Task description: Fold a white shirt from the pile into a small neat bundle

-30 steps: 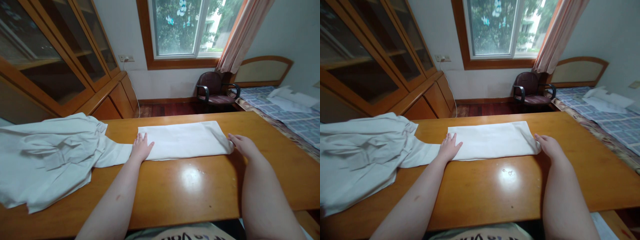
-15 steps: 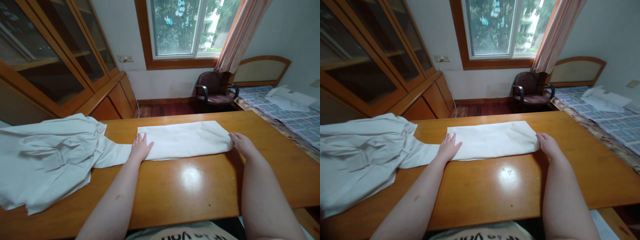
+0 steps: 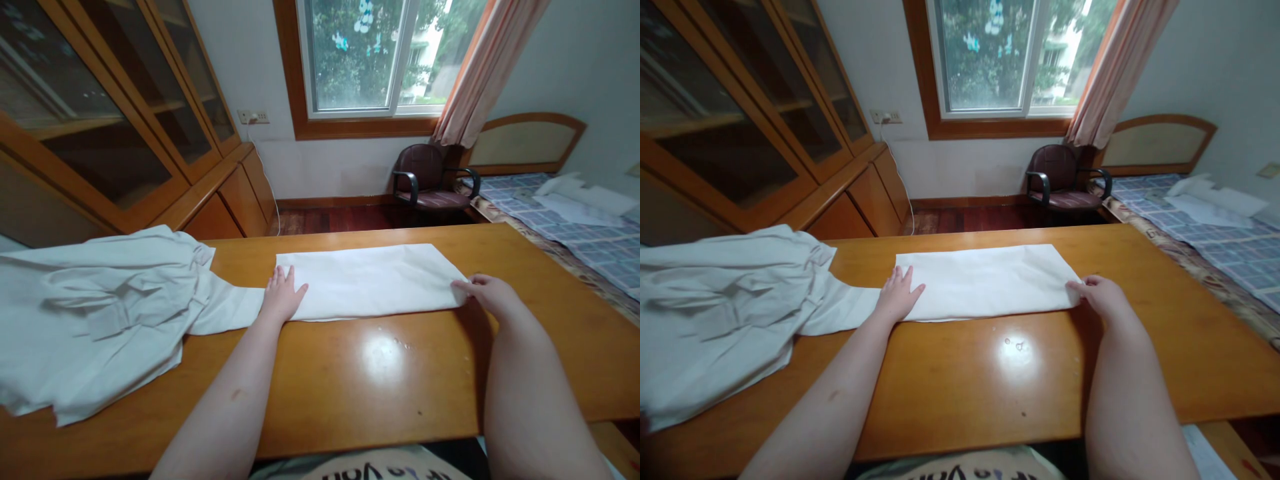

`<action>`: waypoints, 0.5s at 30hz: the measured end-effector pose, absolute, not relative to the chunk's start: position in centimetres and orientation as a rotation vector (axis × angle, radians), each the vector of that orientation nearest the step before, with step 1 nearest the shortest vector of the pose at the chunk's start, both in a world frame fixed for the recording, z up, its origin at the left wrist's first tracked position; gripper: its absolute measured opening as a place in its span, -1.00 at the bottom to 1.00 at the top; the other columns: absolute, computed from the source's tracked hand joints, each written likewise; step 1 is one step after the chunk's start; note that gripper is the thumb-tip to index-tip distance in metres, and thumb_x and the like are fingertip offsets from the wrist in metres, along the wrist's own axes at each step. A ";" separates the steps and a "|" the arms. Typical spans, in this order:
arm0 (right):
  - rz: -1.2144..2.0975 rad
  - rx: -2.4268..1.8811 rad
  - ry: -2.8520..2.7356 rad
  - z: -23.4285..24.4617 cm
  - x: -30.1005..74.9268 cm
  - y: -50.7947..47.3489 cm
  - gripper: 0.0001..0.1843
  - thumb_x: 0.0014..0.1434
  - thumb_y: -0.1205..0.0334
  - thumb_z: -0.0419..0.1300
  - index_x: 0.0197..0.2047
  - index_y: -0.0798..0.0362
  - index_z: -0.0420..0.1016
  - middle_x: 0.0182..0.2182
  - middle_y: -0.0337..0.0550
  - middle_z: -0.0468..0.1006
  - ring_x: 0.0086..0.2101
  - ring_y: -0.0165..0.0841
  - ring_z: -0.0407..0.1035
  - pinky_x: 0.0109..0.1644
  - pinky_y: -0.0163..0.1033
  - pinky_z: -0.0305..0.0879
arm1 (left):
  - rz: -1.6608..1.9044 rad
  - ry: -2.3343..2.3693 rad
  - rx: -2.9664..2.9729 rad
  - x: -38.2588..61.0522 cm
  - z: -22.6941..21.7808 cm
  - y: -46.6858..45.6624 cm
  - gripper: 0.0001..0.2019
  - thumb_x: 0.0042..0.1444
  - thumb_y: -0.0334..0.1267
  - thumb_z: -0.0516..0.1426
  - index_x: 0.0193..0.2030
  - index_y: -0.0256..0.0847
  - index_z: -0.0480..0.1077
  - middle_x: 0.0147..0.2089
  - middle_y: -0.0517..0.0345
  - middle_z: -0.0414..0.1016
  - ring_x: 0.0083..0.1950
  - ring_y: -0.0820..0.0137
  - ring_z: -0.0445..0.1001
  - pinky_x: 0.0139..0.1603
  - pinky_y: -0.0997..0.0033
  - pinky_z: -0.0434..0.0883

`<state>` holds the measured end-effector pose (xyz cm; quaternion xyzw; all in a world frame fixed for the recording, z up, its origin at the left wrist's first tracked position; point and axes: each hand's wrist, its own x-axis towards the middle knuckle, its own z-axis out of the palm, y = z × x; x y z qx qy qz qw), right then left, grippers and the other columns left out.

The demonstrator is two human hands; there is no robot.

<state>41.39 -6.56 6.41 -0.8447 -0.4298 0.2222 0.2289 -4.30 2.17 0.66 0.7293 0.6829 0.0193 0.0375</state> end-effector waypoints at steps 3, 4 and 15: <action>0.576 -2.242 -1.151 6.7 40.9 -6.8 -0.63 -0.16 -0.10 0.25 -0.58 0.06 0.41 -0.65 -0.18 0.43 -0.58 -0.35 0.28 -0.50 -0.27 0.12 | 0.056 2.098 2.230 -4.3 0.7 2.2 -0.25 0.19 0.14 -0.16 0.38 -0.34 -0.10 0.40 -0.30 -0.17 0.41 0.05 -0.18 0.32 0.08 -0.04; 0.561 -2.220 -1.142 6.8 40.8 -6.9 -0.64 -0.16 -0.09 0.25 -0.57 0.06 0.41 -0.65 -0.20 0.43 -0.57 -0.36 0.28 -0.51 -0.28 0.11 | 0.056 2.098 2.229 -4.3 0.7 2.2 -0.26 0.19 0.14 -0.16 0.38 -0.34 -0.10 0.40 -0.30 -0.17 0.41 0.05 -0.19 0.32 0.08 -0.04; 0.706 -1.966 -1.074 4.5 42.1 -6.0 -0.80 -0.15 0.22 0.20 -0.37 0.07 0.45 -0.45 -0.06 0.54 -0.42 -0.22 0.43 -0.38 -0.21 0.35 | 0.067 2.100 2.221 -4.4 0.7 2.2 -0.26 0.19 0.14 -0.15 0.38 -0.32 -0.08 0.41 -0.26 -0.19 0.41 0.06 -0.20 0.32 0.07 -0.03</action>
